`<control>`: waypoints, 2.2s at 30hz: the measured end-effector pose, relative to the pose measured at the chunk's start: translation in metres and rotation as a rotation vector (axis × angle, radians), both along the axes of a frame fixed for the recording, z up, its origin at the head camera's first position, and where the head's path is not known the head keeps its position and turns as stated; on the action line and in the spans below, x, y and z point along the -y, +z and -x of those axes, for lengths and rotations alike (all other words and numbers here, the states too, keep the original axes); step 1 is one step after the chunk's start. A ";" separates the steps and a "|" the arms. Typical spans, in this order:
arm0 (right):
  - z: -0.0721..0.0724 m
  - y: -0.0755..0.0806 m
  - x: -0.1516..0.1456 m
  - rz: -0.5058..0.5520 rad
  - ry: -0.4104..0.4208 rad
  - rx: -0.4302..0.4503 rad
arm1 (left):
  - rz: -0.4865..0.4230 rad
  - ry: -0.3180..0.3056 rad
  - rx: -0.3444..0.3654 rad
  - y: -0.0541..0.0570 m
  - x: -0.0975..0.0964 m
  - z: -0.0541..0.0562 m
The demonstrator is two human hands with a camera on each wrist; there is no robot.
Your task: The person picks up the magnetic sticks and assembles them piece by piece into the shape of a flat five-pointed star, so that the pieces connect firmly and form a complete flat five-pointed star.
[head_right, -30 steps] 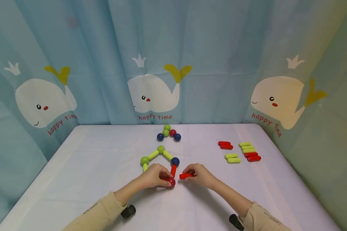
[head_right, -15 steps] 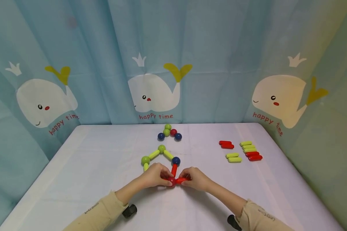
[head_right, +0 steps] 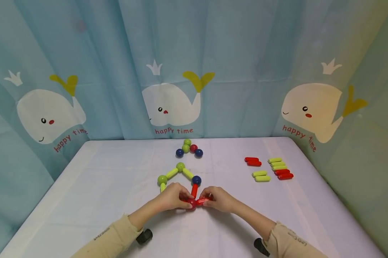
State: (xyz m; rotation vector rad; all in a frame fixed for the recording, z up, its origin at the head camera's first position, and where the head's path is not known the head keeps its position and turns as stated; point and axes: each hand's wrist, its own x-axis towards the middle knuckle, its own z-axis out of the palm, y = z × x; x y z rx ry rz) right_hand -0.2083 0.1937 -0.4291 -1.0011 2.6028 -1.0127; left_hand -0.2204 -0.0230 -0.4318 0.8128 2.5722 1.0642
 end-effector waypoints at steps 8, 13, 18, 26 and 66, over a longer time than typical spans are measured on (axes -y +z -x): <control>0.002 0.002 -0.003 -0.005 0.012 0.034 | 0.005 0.012 0.000 0.002 0.000 -0.002; 0.008 0.004 -0.015 0.010 -0.029 0.076 | 0.016 -0.001 -0.019 0.002 0.000 -0.002; 0.023 0.010 -0.037 0.033 -0.154 0.079 | 0.028 0.002 -0.020 0.003 0.000 -0.002; 0.043 0.015 -0.077 0.016 -0.389 -0.097 | 0.042 -0.002 -0.011 0.001 0.000 -0.003; 0.096 -0.004 -0.137 -0.591 -0.528 -0.476 | 0.070 0.002 -0.061 0.002 -0.001 -0.004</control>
